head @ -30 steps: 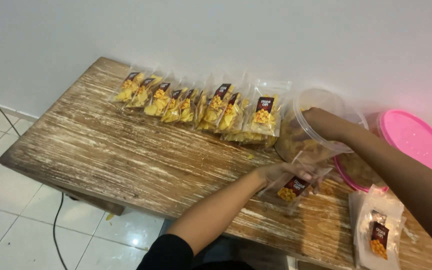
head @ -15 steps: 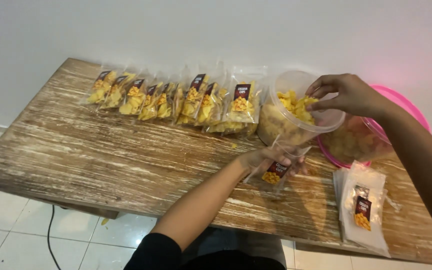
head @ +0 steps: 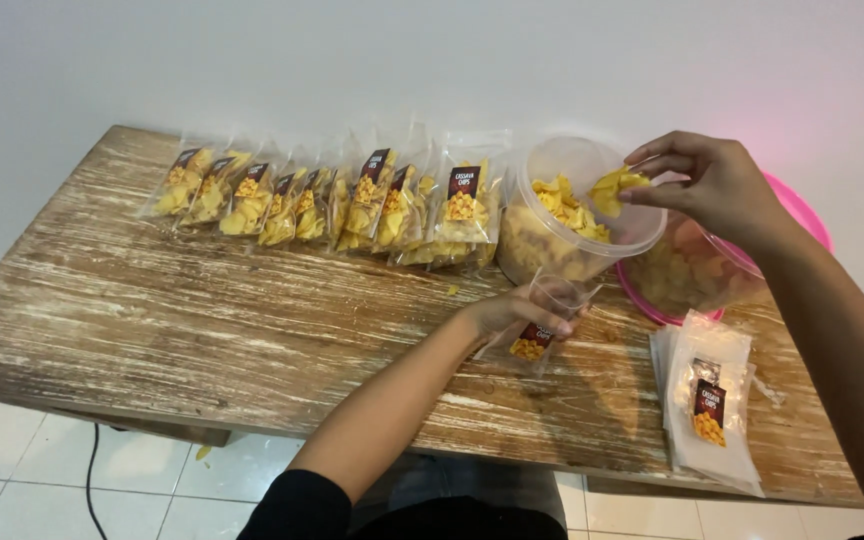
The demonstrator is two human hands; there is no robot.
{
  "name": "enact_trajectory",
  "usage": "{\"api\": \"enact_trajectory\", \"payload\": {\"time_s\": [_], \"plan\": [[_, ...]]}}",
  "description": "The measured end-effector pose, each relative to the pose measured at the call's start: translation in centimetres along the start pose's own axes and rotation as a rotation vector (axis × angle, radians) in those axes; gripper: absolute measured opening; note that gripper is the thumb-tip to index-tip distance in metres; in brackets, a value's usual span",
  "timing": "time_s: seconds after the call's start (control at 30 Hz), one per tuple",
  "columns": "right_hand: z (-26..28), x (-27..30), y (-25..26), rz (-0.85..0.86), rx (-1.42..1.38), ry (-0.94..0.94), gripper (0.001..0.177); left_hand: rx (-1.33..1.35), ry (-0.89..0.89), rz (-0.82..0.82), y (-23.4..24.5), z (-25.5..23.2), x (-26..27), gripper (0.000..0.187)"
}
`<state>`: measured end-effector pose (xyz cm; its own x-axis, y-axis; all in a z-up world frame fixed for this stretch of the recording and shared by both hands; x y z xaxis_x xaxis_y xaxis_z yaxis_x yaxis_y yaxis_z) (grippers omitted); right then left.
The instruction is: Filling small plastic bags with chips from a large container by hand.
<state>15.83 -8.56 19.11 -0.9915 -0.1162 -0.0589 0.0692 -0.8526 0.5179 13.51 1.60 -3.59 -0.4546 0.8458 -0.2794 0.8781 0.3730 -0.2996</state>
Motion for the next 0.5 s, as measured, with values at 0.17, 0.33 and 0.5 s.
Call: {"api": "enact_trajectory", "payload": {"time_s": [0.17, 0.33, 0.5], "plan": [[0.4, 1.4, -1.0, 0.058, 0.069, 0.045, 0.039, -0.06, 0.055, -0.095, 0.4, 0.8, -0.5, 0.059], [-0.5, 2.9, -2.4, 0.099, 0.123, -0.027, 0.043, -0.036, 0.042, -0.185, 0.6, 0.3, -0.4, 0.05], [-1.1, 3.5, -4.0, 0.226, 0.293, 0.107, 0.04, -0.029, 0.065, -0.217, 0.2, -0.7, -0.2, 0.072]]}}
Point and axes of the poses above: each hand's wrist, its own x-axis away from the middle knuckle, its own y-axis out of the back of the hand, z = x × y, the point moved 7 cm from there along -x, towards the middle knuckle, and after that the axes turned 11 degrees about -x, right-handed, at the moved point
